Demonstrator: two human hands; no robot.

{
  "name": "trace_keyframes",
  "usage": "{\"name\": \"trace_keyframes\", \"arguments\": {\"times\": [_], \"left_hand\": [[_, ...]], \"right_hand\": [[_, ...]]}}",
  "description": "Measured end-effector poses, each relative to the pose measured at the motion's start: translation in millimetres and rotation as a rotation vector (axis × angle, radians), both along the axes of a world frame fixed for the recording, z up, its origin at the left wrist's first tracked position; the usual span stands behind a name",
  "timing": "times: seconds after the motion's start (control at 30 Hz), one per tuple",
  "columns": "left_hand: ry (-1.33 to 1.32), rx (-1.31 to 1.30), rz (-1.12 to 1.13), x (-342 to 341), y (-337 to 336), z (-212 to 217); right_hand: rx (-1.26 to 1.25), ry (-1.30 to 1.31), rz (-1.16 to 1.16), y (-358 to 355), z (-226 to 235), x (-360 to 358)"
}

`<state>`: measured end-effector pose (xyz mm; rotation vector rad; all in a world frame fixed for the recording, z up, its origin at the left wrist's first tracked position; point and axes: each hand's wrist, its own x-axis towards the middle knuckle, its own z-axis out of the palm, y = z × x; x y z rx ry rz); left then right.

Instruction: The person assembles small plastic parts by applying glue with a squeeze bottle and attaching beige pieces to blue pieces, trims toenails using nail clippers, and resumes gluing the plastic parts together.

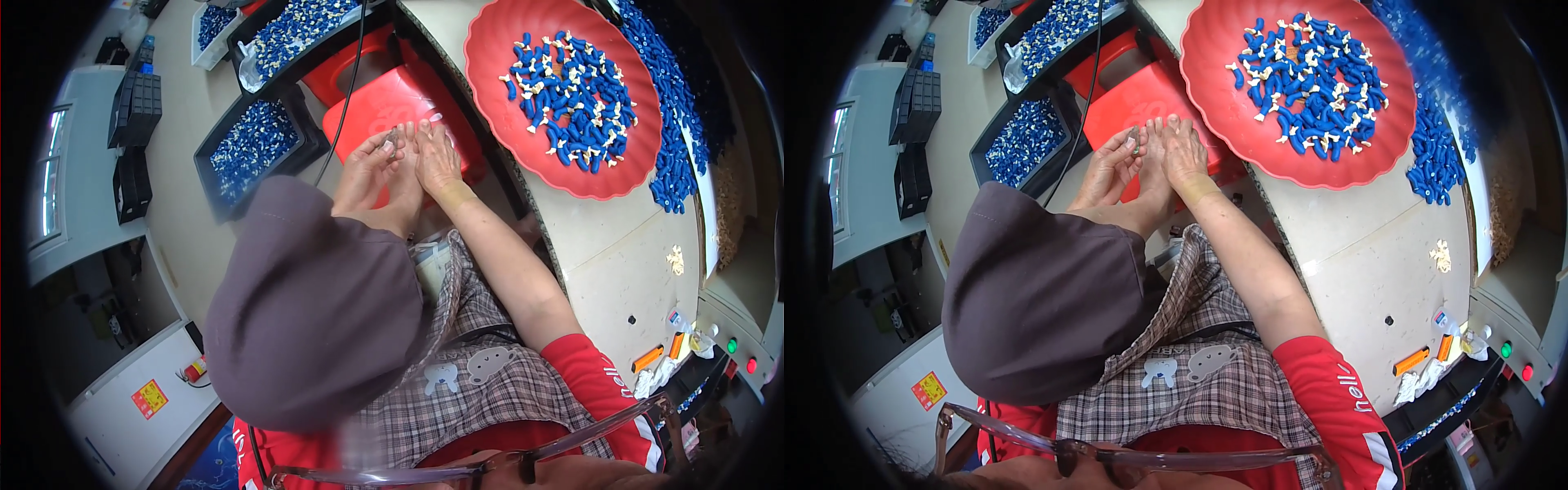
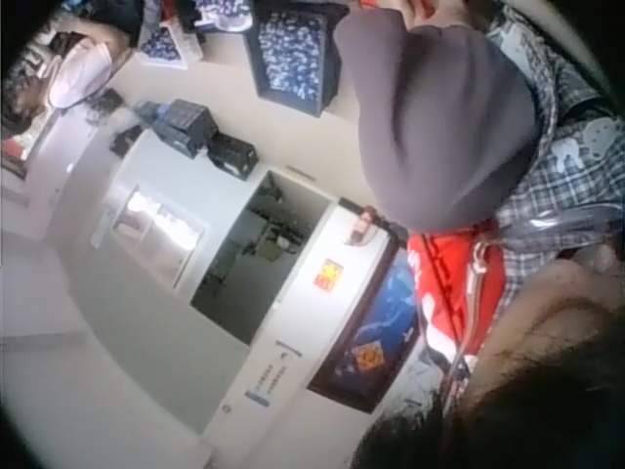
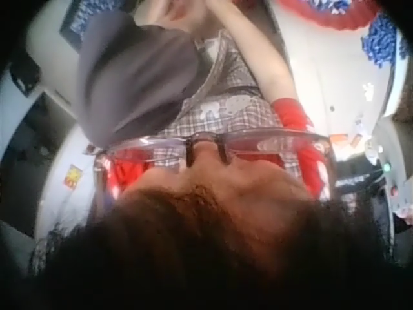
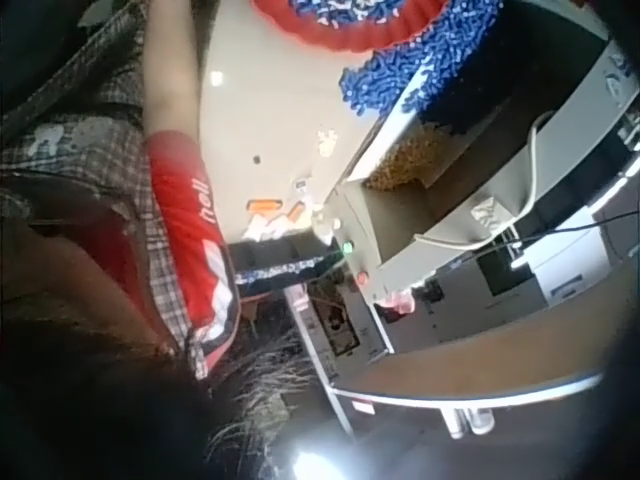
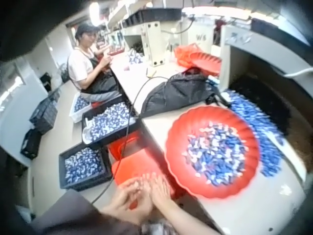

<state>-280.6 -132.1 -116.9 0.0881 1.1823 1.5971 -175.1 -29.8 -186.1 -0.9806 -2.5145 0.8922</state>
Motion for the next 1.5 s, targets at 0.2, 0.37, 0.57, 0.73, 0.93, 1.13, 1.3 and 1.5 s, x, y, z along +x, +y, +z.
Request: {"name": "trace_keyframes", "arguments": {"times": [0.2, 0.37, 0.57, 0.73, 0.93, 1.13, 1.3, 1.5], "left_hand": [[0.014, -0.024, 0.001, 0, -4, 2], [-0.005, -0.016, -0.016, 2, -6, 0], [0.009, -0.041, -0.015, 3, -7, 2], [-0.001, -0.042, -0.014, 3, -8, 2], [-0.002, -0.05, -0.017, 3, -7, 2], [-0.012, -0.039, -0.024, 4, -6, 2], [-0.05, 0.041, -0.064, 5, -7, 2], [0.007, 0.049, -0.08, 2, -8, -6]], "right_hand": [[-0.281, 0.042, -0.133, 1, -11, 10], [-0.271, 0.432, -0.426, 23, -15, -10], [-0.813, 0.567, -0.138, 33, -32, -3], [-0.892, 0.543, -0.201, 30, -32, -3], [-1.005, 0.603, -0.161, 31, -35, -3], [-0.795, 0.492, -0.064, 42, -21, -5], [-0.746, 0.319, 0.088, 52, -19, -7], [-0.545, 0.513, -0.303, 19, -3, -1]]}}
